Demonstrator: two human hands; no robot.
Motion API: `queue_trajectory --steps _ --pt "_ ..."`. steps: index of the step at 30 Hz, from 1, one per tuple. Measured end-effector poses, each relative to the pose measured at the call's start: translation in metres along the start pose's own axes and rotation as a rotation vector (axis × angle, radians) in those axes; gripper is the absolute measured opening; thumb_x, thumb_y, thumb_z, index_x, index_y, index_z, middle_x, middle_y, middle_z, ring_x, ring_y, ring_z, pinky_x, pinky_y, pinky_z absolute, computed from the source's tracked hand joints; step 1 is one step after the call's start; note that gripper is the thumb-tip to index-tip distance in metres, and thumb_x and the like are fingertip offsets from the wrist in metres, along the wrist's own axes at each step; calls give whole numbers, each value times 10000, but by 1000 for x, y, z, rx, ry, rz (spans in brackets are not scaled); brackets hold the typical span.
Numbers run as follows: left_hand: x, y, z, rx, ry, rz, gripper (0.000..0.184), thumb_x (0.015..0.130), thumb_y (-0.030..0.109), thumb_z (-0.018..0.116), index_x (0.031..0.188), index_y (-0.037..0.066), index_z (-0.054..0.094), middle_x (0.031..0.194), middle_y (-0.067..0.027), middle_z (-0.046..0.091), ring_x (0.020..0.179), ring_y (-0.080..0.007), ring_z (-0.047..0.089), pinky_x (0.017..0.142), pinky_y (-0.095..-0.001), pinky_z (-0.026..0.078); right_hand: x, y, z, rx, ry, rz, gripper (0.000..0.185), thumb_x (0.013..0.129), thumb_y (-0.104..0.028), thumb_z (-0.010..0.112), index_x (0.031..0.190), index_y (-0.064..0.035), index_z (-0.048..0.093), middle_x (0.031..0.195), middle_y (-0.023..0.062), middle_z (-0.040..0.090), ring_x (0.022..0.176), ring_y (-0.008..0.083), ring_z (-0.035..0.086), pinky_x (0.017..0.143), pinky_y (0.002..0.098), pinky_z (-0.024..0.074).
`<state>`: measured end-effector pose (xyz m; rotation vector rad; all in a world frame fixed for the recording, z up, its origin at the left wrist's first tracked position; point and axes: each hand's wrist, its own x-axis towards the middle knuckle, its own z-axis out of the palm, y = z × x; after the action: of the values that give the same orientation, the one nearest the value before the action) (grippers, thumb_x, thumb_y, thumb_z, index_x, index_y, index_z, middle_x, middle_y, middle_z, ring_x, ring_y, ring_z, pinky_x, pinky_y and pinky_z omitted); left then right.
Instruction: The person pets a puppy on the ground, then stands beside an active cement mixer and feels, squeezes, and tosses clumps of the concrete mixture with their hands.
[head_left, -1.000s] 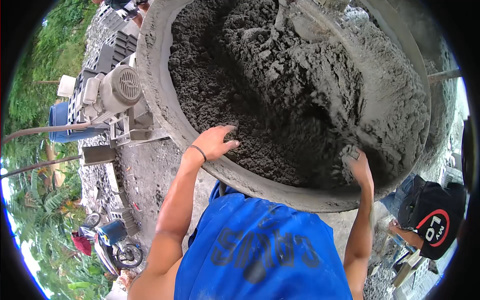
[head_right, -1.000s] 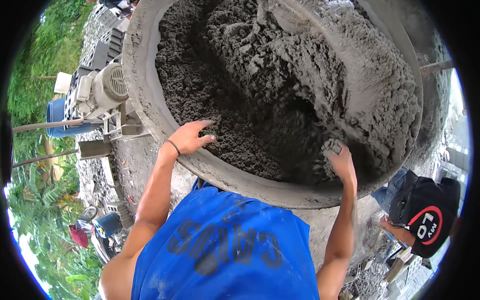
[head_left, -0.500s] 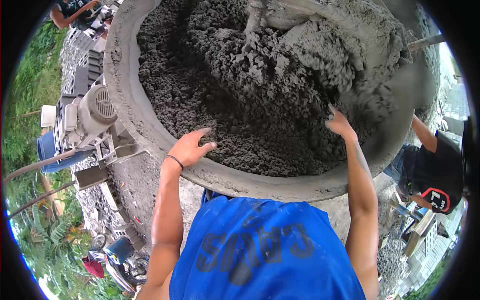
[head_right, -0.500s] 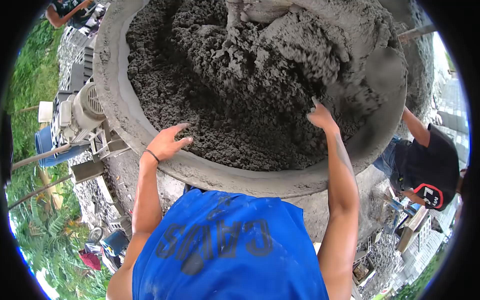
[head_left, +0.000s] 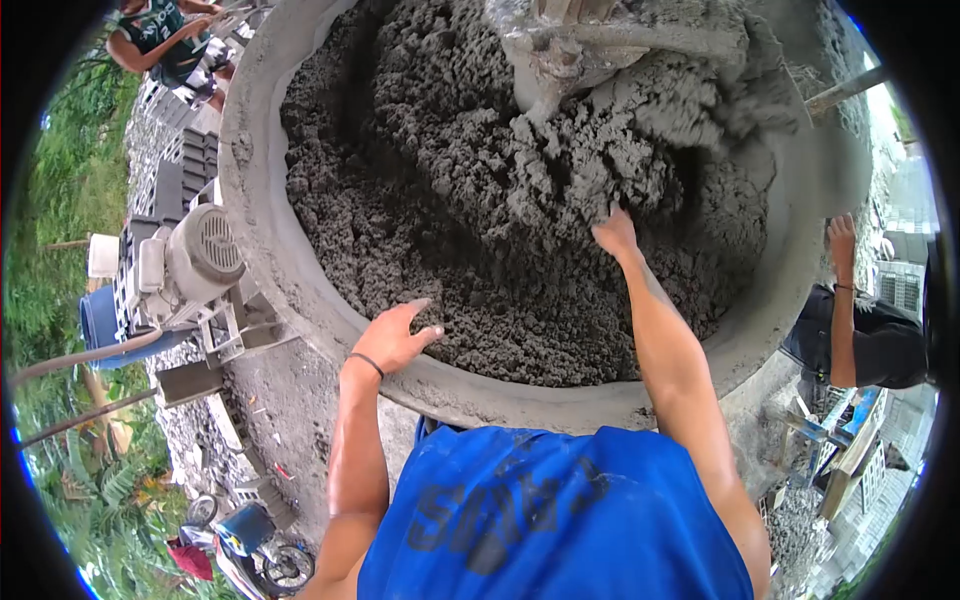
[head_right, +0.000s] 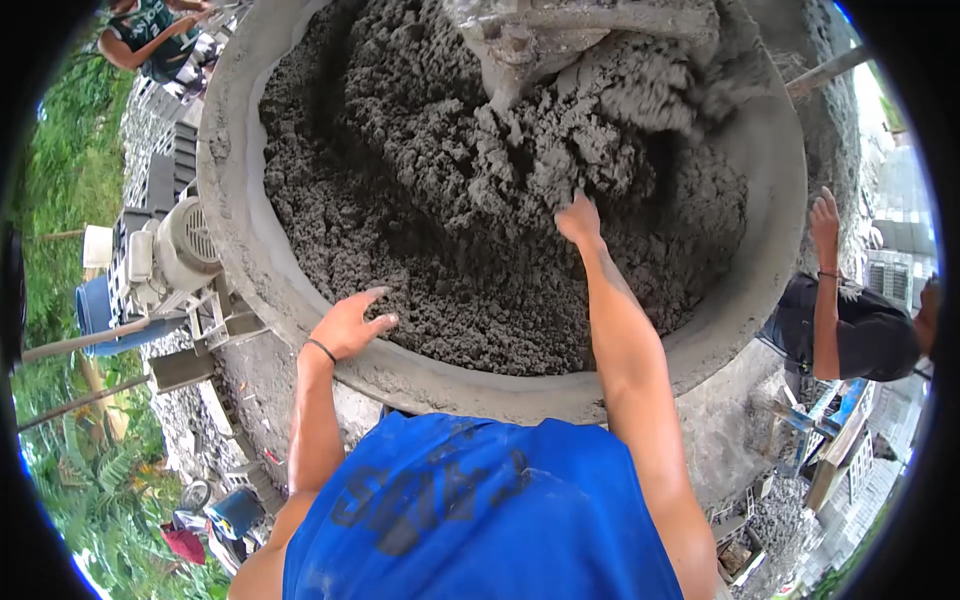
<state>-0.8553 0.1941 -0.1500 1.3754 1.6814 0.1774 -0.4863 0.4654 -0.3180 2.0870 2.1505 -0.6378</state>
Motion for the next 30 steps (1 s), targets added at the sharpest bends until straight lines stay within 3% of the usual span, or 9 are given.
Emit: queue_trajectory --steps 3,4,7,12,14,15,20,28,30 --pt "1 -5 1 8 -10 6 670 861 448 613 1348 6 486 1326 -230 534 1250 -368 484 1065 -417 373 -50 -34 -57 151 -157 0 441 827 -245 561 1218 -41 571 1262 217 571 1160 370 543 980 429 440" --pt "2 -6 -1 10 -15 32 672 862 453 610 1349 7 486 1333 -228 529 1256 -365 478 1068 -416 370 -13 20 15 -117 54 -471 374 852 -288 529 1134 -56 614 1139 226 625 1072 385 590 891 434 488" --pt "5 -5 -2 2 -7 67 659 841 405 645 1342 5 492 1313 -228 545 1238 -381 488 1055 -421 380 -35 6 7 -138 72 -335 290 798 -227 550 997 -65 686 1034 178 666 906 356 633 803 445 510" --pt "4 6 -2 24 -3 -13 646 806 397 684 1283 -16 546 1266 -256 571 1209 -388 521 1031 -416 408 -19 19 45 -15 -424 -281 628 821 -85 475 1427 46 377 640 123 495 466 222 361 468 428 301" --pt "4 9 -3 43 -6 -36 660 808 415 679 1291 -13 541 1264 -254 572 1209 -385 523 1028 -416 412 -40 5 29 12 -386 -241 655 839 -98 482 1474 -29 336 976 203 634 746 286 584 664 458 467" --pt "3 8 -2 43 19 -28 660 808 415 679 1291 -13 541 1264 -254 572 1209 -385 523 1028 -416 412 -73 -36 -47 146 -636 32 731 776 -150 559 1470 -57 351 1276 225 566 1157 356 558 909 487 476" --pt "7 -3 -1 65 -52 -28 711 806 495 652 1314 12 531 1278 -249 565 1212 -381 523 1024 -411 419 -40 -2 18 86 -475 -83 539 892 -314 593 1339 -26 506 1245 190 582 1125 362 562 932 520 463" --pt "8 -1 -5 66 -7 -43 721 788 529 667 1320 59 537 1225 -248 598 1160 -379 560 1000 -417 437 -78 -41 -37 -38 -865 -113 393 886 -409 587 1159 -140 675 1182 140 627 1062 327 584 876 477 472" --pt "7 -3 -5 9 16 -27 707 794 525 663 1321 71 538 1222 -240 602 1160 -374 561 999 -418 438 -68 -22 13 -438 -634 -835 332 886 -350 603 1117 -126 684 1116 104 652 935 319 615 820 440 497"
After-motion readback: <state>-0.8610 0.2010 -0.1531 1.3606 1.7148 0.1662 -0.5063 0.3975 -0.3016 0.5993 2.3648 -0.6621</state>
